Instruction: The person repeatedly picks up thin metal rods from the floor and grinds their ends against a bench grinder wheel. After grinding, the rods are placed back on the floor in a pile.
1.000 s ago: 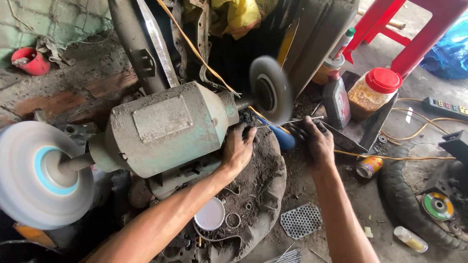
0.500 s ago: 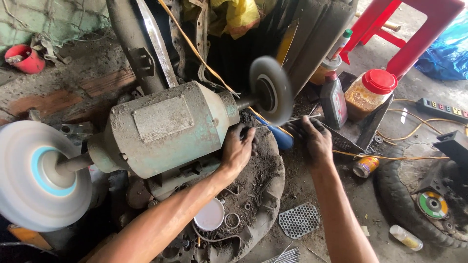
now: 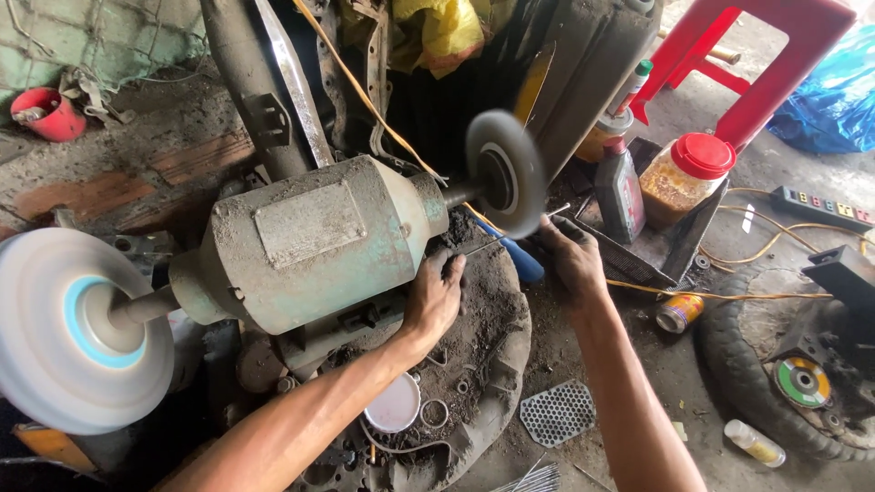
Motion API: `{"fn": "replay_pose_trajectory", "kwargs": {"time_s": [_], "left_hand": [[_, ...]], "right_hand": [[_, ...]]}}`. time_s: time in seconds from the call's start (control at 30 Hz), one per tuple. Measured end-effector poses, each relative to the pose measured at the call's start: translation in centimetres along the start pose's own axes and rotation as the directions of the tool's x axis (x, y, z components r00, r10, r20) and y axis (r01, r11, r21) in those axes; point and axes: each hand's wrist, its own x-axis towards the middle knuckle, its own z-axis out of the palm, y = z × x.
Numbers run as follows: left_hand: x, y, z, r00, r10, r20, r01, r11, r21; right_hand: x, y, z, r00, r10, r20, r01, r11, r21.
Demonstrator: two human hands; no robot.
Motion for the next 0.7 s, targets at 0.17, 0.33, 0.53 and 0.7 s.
{"fn": "replay_pose_trajectory", "kwargs": {"time_s": [0.17, 0.33, 0.53, 0.7], "left_hand": [[1.7, -0.7, 1.4, 0.999, 0.054, 0.005, -0.054, 0.998, -0.029], [1.6, 0.9, 2.9, 0.994, 0.103, 0.027, -0.103, 0.995, 0.009], [-0.3, 1.5, 3.1, 0.98, 0.198, 0.021, -0.199, 0.978, 0.06], [-1.1, 0.2, 1.8, 0.977, 0.214, -0.012, -0.211, 0.972, 0.101]], "right_hand": [[2.3, 0.5, -1.8, 0.999, -0.03, -0.012, 0.03, 0.999, -0.012], [4.5, 0.6, -4.7, 0.998, -0.057, -0.03, 0.056, 0.998, -0.014], [5.2, -0.2, -7.1, 0.997, -0.049, -0.059, 0.053, 0.996, 0.067], [5.4, 0.7, -7.2, 0.992, -0.124, -0.006, 0.124, 0.992, 0.035]]}}
